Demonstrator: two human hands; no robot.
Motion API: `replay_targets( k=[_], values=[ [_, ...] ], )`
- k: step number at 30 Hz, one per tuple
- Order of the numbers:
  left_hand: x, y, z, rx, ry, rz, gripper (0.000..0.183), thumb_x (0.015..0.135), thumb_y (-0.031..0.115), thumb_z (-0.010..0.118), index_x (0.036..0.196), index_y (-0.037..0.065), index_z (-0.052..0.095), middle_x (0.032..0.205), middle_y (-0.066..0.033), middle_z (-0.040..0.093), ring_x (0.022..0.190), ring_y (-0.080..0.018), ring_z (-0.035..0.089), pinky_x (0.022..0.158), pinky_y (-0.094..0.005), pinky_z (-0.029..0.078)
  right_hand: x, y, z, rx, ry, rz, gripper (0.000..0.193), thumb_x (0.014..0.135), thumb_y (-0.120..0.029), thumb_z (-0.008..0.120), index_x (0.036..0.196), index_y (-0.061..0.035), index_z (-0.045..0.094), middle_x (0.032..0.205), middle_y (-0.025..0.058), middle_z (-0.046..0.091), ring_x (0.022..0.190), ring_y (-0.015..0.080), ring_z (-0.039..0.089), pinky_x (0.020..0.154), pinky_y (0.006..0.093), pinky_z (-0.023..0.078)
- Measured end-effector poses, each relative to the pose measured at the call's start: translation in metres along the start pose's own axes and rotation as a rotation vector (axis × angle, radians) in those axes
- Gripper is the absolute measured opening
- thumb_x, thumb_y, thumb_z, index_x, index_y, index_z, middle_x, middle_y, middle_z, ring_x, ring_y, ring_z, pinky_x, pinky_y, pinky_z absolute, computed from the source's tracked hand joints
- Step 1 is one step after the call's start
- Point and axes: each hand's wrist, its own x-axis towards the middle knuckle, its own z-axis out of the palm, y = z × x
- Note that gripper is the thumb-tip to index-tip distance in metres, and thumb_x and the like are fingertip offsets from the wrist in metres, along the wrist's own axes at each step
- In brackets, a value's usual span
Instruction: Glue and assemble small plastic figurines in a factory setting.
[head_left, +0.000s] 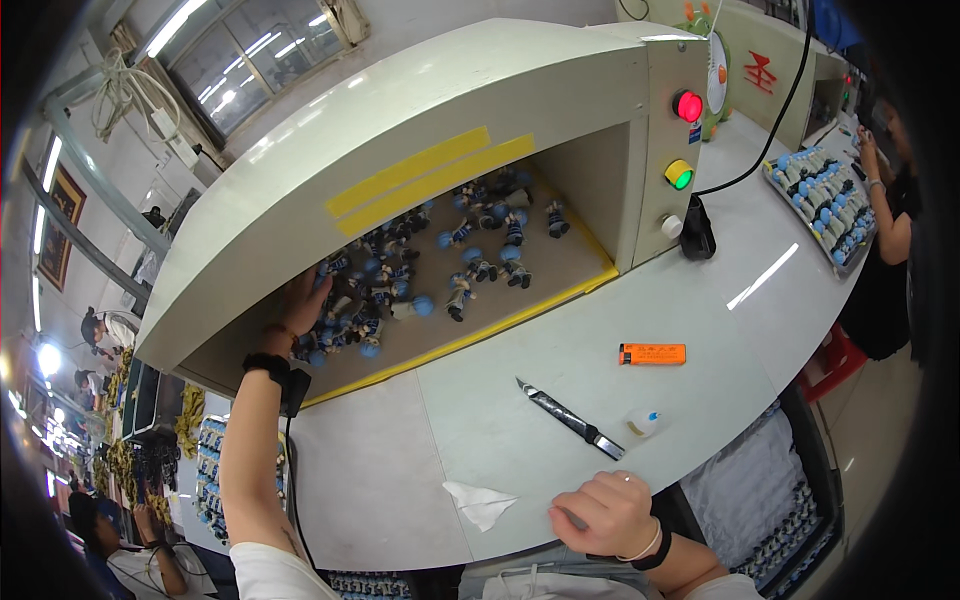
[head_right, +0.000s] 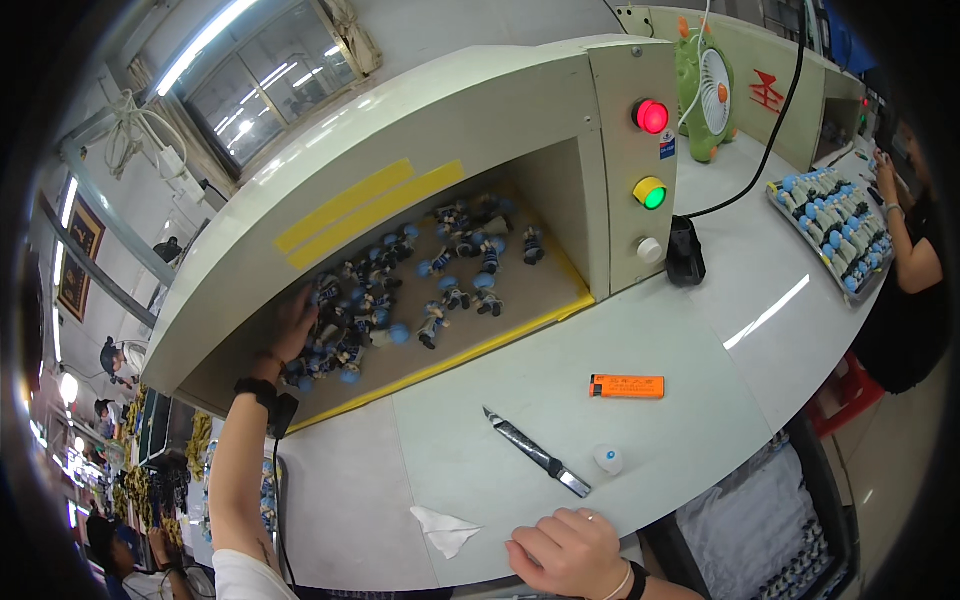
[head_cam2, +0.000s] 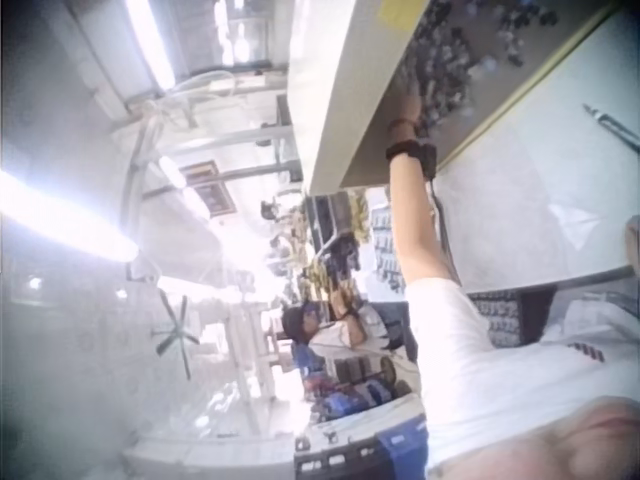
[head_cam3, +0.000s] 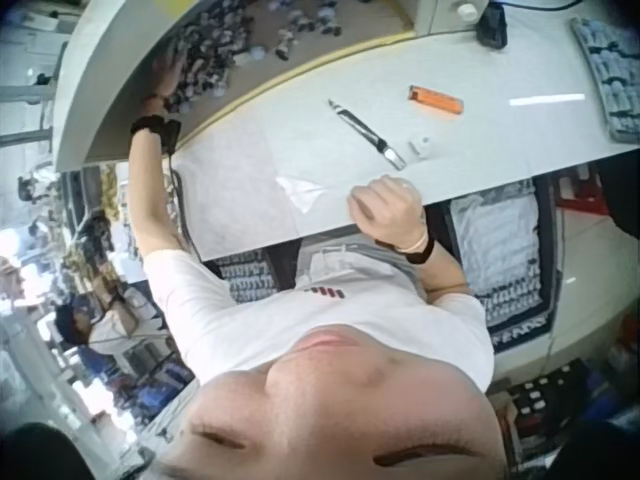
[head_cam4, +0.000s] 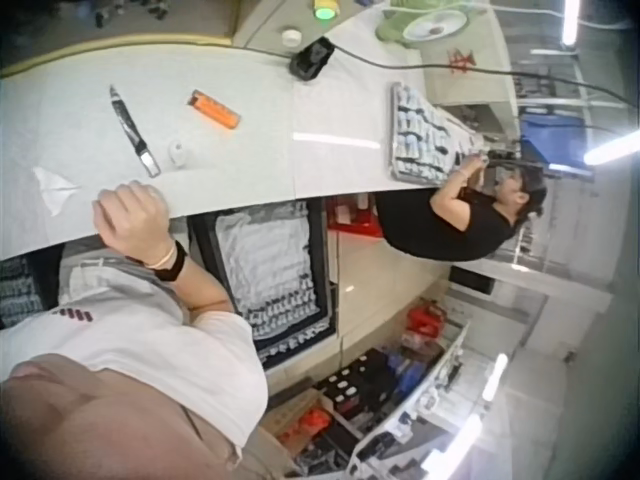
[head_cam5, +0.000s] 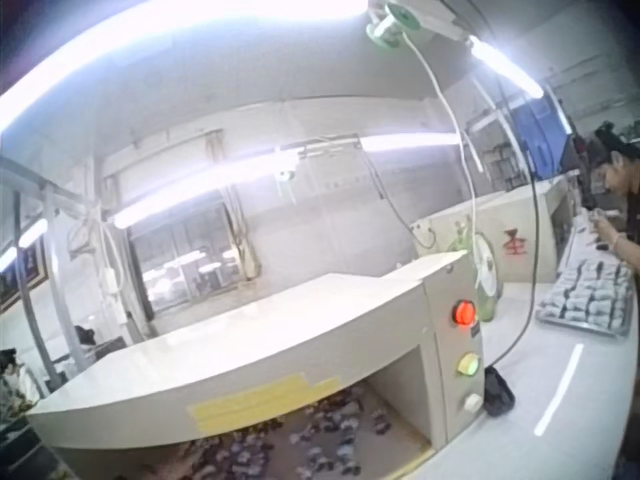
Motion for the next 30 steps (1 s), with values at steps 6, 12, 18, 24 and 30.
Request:
replay_targets(
  k=[6,12,18,24,30],
  values=[
    [-0.013,0.01,0.007,0.423,-0.231,0.019,0.06,0.086,0.048,0.038,0.133,0.01,0.032,0.14,-0.0165,0.022,0.129,-0.0349,0.021,0.104,-0.044,0.017,0.0,-0.003,0.001,-0.01,-0.012,0.001,0.008,0.057,-0.014,0.066,0.057,-0.0141,0.059,0.048,-0.0025,0.043,0.042,0.014,0.044,0.041,0.025,0.03],
    [-0.011,0.008,0.013,0.116,-0.114,-0.035,0.054,0.091,0.036,0.036,0.135,0.007,0.026,0.141,-0.0177,0.02,0.132,-0.0303,0.014,0.107,-0.036,0.014,0.001,-0.008,0.003,-0.012,-0.008,-0.005,0.007,0.058,-0.014,0.066,0.058,-0.014,0.059,0.048,-0.0022,0.044,0.042,0.0142,0.044,0.04,0.025,0.031],
    [-0.008,0.055,0.054,-0.64,-0.276,0.137,0.055,0.09,0.031,0.046,0.135,0.003,0.027,0.139,-0.0122,0.028,0.129,-0.0215,0.024,0.104,-0.0327,0.021,-0.019,0.007,-0.007,-0.084,0.038,0.001,0.012,0.065,-0.02,0.066,0.062,-0.0148,0.056,0.051,-0.003,0.042,0.046,0.0128,0.045,0.041,0.0255,0.033],
    [-0.038,0.195,0.088,-0.465,-0.548,0.547,0.058,0.089,0.038,0.042,0.133,0.004,0.029,0.136,-0.0131,0.031,0.126,-0.0248,0.028,0.102,-0.0385,0.021,-0.036,0.016,0.004,0.249,0.293,-0.265,0.018,0.078,-0.022,0.056,0.069,-0.0067,0.052,0.061,0.0022,0.041,0.055,0.019,0.046,0.048,0.0302,0.037],
    [-0.065,0.202,0.017,-0.056,-0.349,0.686,0.062,0.087,0.047,0.038,0.131,0.004,0.031,0.133,-0.0141,0.035,0.123,-0.0287,0.032,0.1,-0.0456,0.022,-0.177,0.085,-0.093,-0.317,0.653,0.353,0.023,0.065,-0.015,0.062,0.087,-0.0088,0.058,0.081,0.0077,0.055,0.078,0.0271,0.053,0.066,0.0383,0.041]
  ],
)
